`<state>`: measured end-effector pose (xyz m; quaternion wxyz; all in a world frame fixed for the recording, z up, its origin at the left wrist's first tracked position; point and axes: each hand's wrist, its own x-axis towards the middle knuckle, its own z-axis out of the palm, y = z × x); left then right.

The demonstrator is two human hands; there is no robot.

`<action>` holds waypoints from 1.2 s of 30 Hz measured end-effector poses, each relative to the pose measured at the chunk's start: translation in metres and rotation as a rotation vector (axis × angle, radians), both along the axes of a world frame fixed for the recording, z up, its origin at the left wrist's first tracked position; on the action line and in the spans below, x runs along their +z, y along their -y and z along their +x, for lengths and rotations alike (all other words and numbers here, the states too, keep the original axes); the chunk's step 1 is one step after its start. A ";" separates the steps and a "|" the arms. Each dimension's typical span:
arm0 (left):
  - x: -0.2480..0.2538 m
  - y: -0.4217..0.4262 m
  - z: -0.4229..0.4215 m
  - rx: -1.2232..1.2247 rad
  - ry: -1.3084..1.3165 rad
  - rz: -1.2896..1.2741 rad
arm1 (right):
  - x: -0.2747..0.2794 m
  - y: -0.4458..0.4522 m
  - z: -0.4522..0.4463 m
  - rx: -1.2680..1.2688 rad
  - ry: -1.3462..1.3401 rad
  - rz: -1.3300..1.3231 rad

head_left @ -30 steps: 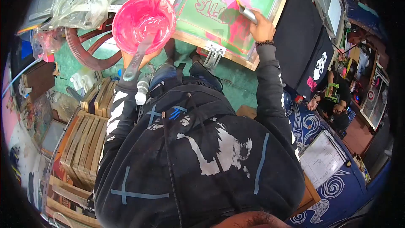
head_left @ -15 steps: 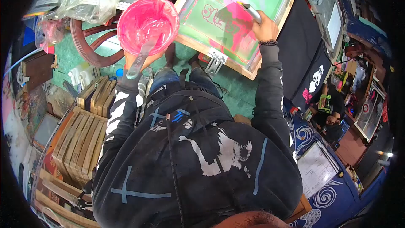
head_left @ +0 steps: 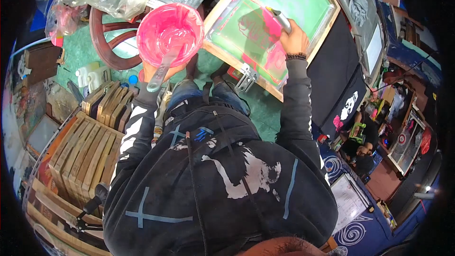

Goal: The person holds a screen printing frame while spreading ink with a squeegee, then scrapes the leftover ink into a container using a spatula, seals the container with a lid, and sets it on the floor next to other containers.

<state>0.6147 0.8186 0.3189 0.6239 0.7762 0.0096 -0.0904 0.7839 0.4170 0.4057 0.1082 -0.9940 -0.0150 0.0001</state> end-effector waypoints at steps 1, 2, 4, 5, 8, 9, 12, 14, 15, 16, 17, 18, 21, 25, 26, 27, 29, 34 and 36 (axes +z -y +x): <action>0.001 -0.001 -0.001 0.012 -0.003 -0.002 | -0.004 -0.005 0.007 0.006 0.024 -0.005; 0.001 -0.002 -0.002 0.020 -0.007 -0.004 | -0.006 -0.011 0.011 0.012 0.047 -0.010; 0.002 -0.006 -0.005 0.033 -0.024 -0.004 | -0.016 -0.018 0.007 -0.007 0.029 -0.041; 0.003 -0.009 -0.007 0.044 -0.032 -0.007 | -0.018 -0.020 0.000 0.009 0.038 -0.064; 0.002 -0.013 -0.011 0.065 -0.050 -0.016 | -0.013 -0.025 -0.019 0.109 0.095 -0.048; 0.002 -0.014 -0.012 0.072 -0.054 -0.020 | -0.007 -0.025 -0.020 0.100 0.014 -0.064; 0.002 -0.017 -0.015 0.092 -0.059 -0.029 | 0.010 -0.037 -0.007 0.068 -0.111 -0.072; 0.002 -0.019 -0.017 0.106 -0.065 -0.035 | 0.008 -0.046 0.013 0.053 0.006 -0.006; 0.002 -0.019 -0.018 0.111 -0.066 -0.038 | 0.007 -0.053 0.022 0.033 0.012 -0.021; 0.002 -0.020 -0.018 0.114 -0.067 -0.039 | 0.003 -0.058 0.029 0.036 0.013 -0.020; 0.002 -0.020 -0.019 0.118 -0.069 -0.041 | -0.001 -0.064 0.037 0.026 0.016 -0.051; 0.002 -0.021 -0.019 0.123 -0.071 -0.042 | -0.004 -0.069 0.042 0.018 0.018 -0.082; 0.002 -0.023 -0.023 0.139 -0.081 -0.049 | -0.016 -0.077 0.035 0.035 0.011 -0.094; 0.002 -0.025 -0.026 0.158 -0.089 -0.057 | 0.001 -0.083 0.010 0.133 -0.037 -0.066; 0.002 -0.026 -0.027 0.160 -0.090 -0.060 | 0.007 -0.085 0.007 0.150 -0.087 -0.068; 0.002 -0.026 -0.027 0.164 -0.092 -0.061 | 0.013 -0.087 0.008 0.110 -0.111 -0.043; 0.001 -0.026 -0.028 0.170 -0.090 -0.061 | 0.006 -0.082 0.020 0.094 -0.049 -0.049; 0.002 -0.026 -0.028 0.173 -0.095 -0.069 | -0.005 -0.087 0.052 0.044 0.020 -0.099; 0.002 -0.027 -0.028 0.175 -0.095 -0.072 | -0.007 -0.090 0.055 0.034 -0.007 -0.103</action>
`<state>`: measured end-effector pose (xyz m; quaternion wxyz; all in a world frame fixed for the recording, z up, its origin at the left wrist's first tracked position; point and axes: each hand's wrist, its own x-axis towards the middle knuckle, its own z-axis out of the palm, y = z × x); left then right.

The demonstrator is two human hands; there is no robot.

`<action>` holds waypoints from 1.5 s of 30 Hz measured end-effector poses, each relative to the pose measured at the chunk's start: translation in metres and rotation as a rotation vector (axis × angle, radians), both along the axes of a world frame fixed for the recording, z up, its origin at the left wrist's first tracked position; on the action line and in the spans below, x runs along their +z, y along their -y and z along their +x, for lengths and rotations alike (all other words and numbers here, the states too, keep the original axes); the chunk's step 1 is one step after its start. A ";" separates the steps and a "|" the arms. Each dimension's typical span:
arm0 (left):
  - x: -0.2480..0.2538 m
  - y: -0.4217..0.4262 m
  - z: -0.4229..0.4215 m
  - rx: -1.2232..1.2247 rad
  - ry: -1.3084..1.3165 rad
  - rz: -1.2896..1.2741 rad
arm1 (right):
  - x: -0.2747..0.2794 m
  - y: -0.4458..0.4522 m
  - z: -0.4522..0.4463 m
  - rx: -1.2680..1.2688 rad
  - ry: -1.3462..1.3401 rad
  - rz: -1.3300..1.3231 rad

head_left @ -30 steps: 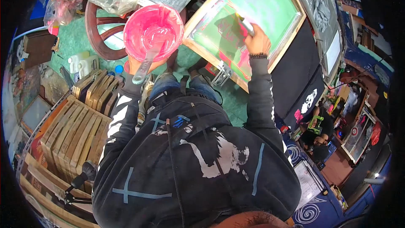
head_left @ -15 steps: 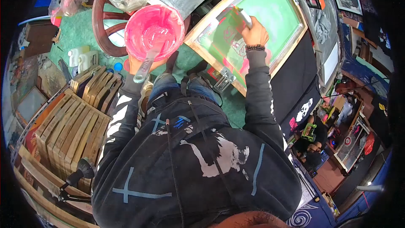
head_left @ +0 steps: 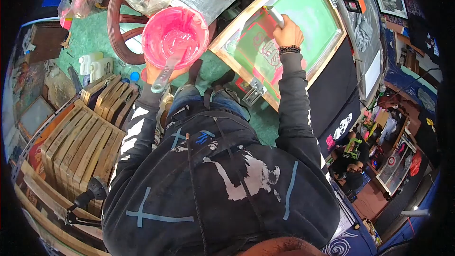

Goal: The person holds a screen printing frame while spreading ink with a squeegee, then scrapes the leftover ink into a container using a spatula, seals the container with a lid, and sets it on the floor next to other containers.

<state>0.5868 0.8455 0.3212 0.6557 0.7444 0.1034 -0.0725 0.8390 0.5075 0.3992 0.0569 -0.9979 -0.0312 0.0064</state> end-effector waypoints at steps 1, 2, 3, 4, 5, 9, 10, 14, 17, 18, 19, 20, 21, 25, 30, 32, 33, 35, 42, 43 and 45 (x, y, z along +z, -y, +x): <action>0.000 0.000 0.000 0.003 -0.002 -0.004 | -0.001 -0.002 -0.001 0.011 0.011 0.005; 0.001 0.000 0.000 0.006 -0.002 -0.013 | -0.003 -0.002 -0.004 0.021 0.018 0.010; 0.002 -0.001 -0.001 0.007 -0.006 -0.015 | -0.004 -0.002 -0.009 0.015 0.012 0.012; 0.002 -0.001 0.000 0.003 -0.009 -0.016 | -0.003 -0.002 -0.012 0.058 -0.011 0.031; 0.005 0.000 0.001 0.004 -0.011 -0.022 | -0.002 -0.001 -0.015 0.100 -0.031 0.050; 0.006 0.003 0.005 -0.001 -0.013 -0.043 | 0.000 -0.004 -0.037 0.210 -0.016 0.077; 0.008 0.003 0.005 -0.001 -0.017 -0.050 | 0.003 -0.005 -0.044 0.206 -0.017 0.078; 0.012 0.006 0.005 0.005 -0.039 -0.063 | 0.002 -0.003 -0.056 0.315 -0.027 0.160; 0.016 0.009 0.004 0.023 -0.079 -0.089 | 0.001 0.001 -0.066 0.493 -0.064 0.181; 0.019 0.011 0.005 0.034 -0.098 -0.118 | 0.001 0.005 -0.069 0.493 -0.062 0.184; 0.023 0.013 0.007 0.049 -0.112 -0.144 | 0.003 0.008 -0.071 0.594 -0.066 0.144; 0.026 0.016 0.008 0.072 -0.135 -0.201 | 0.005 0.012 -0.069 0.697 -0.067 0.104; 0.028 0.020 0.011 0.104 -0.165 -0.284 | 0.006 0.017 -0.068 0.742 -0.064 0.104; 0.006 0.022 0.009 0.023 -0.202 -0.096 | 0.043 0.040 -0.073 0.753 -0.140 0.092; -0.036 0.003 -0.005 -0.212 0.055 0.375 | 0.067 0.105 -0.114 0.151 -0.325 0.294; -0.021 0.006 0.002 -0.194 0.078 0.325 | 0.065 0.128 -0.131 0.025 -0.329 0.267; -0.009 0.009 0.006 -0.166 0.056 0.287 | 0.063 0.138 -0.140 -0.074 -0.332 0.242; 0.001 0.017 0.008 -0.050 0.015 0.126 | 0.054 0.152 -0.155 -0.124 -0.296 0.231; 0.036 0.030 0.037 0.079 -0.288 -0.632 | 0.025 0.151 -0.160 -0.379 -0.193 0.198; 0.031 0.030 0.038 0.086 -0.293 -0.641 | 0.025 0.147 -0.157 -0.410 -0.180 0.151; 0.025 0.029 0.038 0.094 -0.297 -0.649 | 0.025 0.136 -0.149 -0.451 -0.157 0.080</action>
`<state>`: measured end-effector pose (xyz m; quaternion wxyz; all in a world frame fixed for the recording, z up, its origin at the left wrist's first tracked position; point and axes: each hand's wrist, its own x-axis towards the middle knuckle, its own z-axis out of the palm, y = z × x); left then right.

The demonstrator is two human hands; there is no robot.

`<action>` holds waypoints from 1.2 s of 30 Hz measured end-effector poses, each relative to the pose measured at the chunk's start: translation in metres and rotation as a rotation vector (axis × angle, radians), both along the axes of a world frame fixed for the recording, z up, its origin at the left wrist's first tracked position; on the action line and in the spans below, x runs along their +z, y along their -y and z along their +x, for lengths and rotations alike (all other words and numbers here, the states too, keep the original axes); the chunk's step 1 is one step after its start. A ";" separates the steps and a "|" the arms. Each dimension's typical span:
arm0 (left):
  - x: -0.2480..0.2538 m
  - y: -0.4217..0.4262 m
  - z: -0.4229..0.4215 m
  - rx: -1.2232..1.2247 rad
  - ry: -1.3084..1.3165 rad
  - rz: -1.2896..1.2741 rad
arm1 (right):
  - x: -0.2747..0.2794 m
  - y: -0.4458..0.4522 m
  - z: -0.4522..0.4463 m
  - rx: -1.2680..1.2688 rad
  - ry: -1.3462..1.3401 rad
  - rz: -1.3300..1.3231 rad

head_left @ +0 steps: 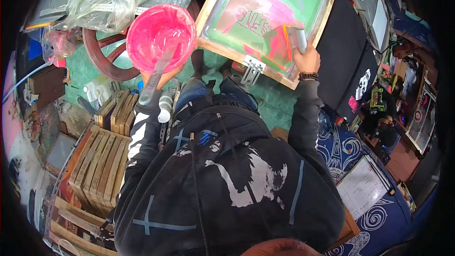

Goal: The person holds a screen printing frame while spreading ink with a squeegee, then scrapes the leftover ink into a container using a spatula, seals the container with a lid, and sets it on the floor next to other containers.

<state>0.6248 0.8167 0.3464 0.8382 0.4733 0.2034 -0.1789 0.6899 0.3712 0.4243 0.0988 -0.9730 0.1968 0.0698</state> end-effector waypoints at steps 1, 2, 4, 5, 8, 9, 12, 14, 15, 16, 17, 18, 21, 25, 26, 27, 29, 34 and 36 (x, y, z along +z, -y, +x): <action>0.002 0.000 0.000 -0.092 0.101 0.243 | -0.005 0.001 0.000 -0.002 -0.002 0.001; 0.001 -0.001 0.001 -0.140 0.153 0.363 | -0.013 0.002 0.003 0.011 0.023 -0.046; -0.003 -0.003 -0.003 -0.203 0.236 0.524 | -0.019 -0.002 0.007 0.029 0.036 -0.073; -0.007 -0.004 -0.006 -0.213 0.251 0.542 | -0.019 -0.004 0.004 0.029 0.030 -0.073; -0.011 -0.006 -0.011 -0.209 0.233 0.541 | -0.017 -0.015 -0.004 0.090 -0.007 -0.083; -0.011 -0.007 -0.010 -0.202 0.222 0.535 | -0.015 -0.021 -0.010 0.119 -0.033 -0.080; -0.006 -0.004 -0.009 -0.009 0.036 0.058 | -0.015 -0.033 -0.031 0.186 -0.033 -0.055; -0.018 -0.007 -0.013 -0.010 0.085 0.139 | -0.014 -0.044 -0.042 0.222 0.013 0.004; -0.026 -0.008 -0.015 -0.007 0.100 0.166 | -0.013 -0.050 -0.046 0.232 0.010 0.003; -0.032 -0.013 -0.016 -0.123 0.303 0.489 | -0.013 -0.055 -0.051 0.239 0.003 0.009; -0.037 -0.015 -0.020 -0.185 0.399 0.648 | -0.012 -0.057 -0.054 0.247 -0.005 0.015; -0.042 -0.018 -0.024 -0.233 0.494 0.812 | -0.011 -0.059 -0.055 0.280 -0.020 0.031; -0.027 -0.018 -0.019 -0.244 0.359 0.772 | 0.002 -0.060 -0.052 0.367 -0.080 0.086; -0.018 -0.022 -0.022 -0.216 0.324 0.734 | 0.006 -0.031 -0.036 0.354 -0.136 0.231; -0.018 -0.022 -0.024 -0.208 0.317 0.735 | 0.007 -0.027 -0.031 0.343 -0.111 0.288; -0.018 -0.022 -0.026 -0.200 0.310 0.736 | 0.007 -0.025 -0.027 0.325 -0.084 0.346; -0.020 -0.020 -0.025 0.112 0.075 -0.229 | 0.013 -0.040 -0.009 0.265 -0.131 0.359; -0.028 -0.028 -0.026 -0.135 0.251 0.529 | -0.005 -0.079 0.040 0.498 -0.040 0.228; -0.053 -0.037 -0.031 -0.266 0.364 0.826 | 0.001 -0.103 0.052 0.525 -0.039 0.177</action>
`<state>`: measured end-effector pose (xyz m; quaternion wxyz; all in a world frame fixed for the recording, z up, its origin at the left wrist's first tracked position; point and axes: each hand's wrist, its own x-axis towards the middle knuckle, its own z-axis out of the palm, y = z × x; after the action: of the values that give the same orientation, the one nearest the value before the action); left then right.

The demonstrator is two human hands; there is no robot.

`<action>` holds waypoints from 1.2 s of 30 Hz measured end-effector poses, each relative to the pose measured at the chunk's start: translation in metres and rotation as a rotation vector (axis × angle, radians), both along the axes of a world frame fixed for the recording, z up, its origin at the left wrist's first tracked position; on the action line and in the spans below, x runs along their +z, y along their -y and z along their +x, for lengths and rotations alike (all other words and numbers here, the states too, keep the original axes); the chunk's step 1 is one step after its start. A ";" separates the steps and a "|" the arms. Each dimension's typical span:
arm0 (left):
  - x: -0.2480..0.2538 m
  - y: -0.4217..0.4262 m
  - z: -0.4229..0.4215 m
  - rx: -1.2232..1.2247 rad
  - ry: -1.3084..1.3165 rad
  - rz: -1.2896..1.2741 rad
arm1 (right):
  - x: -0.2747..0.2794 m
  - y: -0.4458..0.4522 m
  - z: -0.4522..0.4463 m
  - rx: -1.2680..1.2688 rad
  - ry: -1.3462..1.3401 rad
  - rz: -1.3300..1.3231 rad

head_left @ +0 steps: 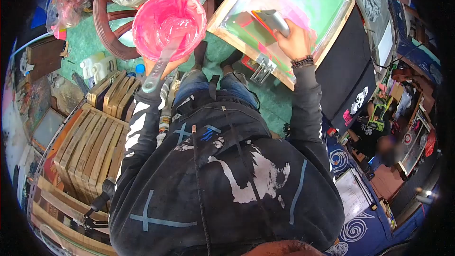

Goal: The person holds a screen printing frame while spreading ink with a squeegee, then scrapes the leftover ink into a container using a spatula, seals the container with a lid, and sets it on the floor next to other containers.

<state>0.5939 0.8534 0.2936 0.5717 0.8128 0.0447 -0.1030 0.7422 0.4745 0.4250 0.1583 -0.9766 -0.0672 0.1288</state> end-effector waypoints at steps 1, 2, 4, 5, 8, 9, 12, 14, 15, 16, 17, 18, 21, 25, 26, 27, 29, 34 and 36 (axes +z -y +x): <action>-0.021 -0.007 -0.005 -0.027 -0.114 -0.083 | 0.002 -0.010 0.002 0.023 0.012 -0.052; -0.026 -0.010 -0.006 -0.053 -0.227 -0.167 | 0.002 -0.019 0.003 0.017 0.017 -0.088; -0.025 -0.007 -0.012 -0.009 -0.208 -0.214 | -0.009 -0.023 -0.003 0.044 0.066 -0.098; -0.019 -0.003 -0.014 0.031 -0.189 -0.261 | -0.015 -0.024 -0.006 0.066 0.117 -0.108; 0.011 0.001 -0.013 0.063 -0.182 -0.270 | -0.020 -0.026 -0.025 0.089 0.092 -0.096; 0.012 0.003 -0.014 0.069 -0.179 -0.270 | -0.021 -0.028 -0.032 0.108 0.096 -0.077; 0.025 0.009 -0.012 0.124 -0.213 -0.236 | -0.015 -0.036 -0.054 0.161 0.144 -0.038; 0.048 0.015 -0.002 0.034 -0.256 -0.099 | -0.011 -0.035 -0.063 0.218 0.192 0.039; 0.050 0.016 -0.002 0.002 -0.271 -0.054 | -0.006 -0.032 -0.067 0.217 0.187 0.038; 0.038 0.013 -0.006 0.067 -0.230 -0.137 | 0.000 -0.027 -0.067 0.136 0.088 0.013; 0.034 0.012 -0.005 0.132 -0.187 -0.220 | 0.003 -0.021 -0.065 0.055 -0.010 -0.012; 0.032 0.011 -0.005 0.129 -0.189 -0.219 | 0.004 -0.006 -0.064 -0.027 -0.050 0.042; 0.030 0.009 -0.004 0.129 -0.181 -0.284 | 0.010 0.028 -0.061 -0.158 -0.057 0.014; 0.036 0.012 0.006 0.078 -0.195 -0.329 | -0.002 0.037 -0.070 -0.106 0.018 -0.133; 0.050 0.018 0.010 0.124 -0.205 -0.421 | -0.010 0.034 -0.078 -0.089 0.078 -0.077; 0.051 0.020 0.011 0.146 -0.212 -0.465 | -0.011 0.034 -0.083 -0.096 0.074 -0.076; 0.044 0.020 0.009 0.111 -0.114 -0.354 | -0.007 0.032 -0.092 -0.072 0.059 -0.050; 0.025 0.020 0.007 0.013 0.021 -0.042 | 0.007 0.070 -0.093 -0.237 -0.102 -0.012; 0.047 0.027 0.012 0.054 0.000 -0.150 | 0.006 0.090 -0.093 -0.261 -0.091 -0.067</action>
<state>0.6063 0.8262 0.3403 0.6335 0.7662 0.0589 -0.0905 0.6496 0.3844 0.4311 0.1439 -0.9750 0.0719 0.1535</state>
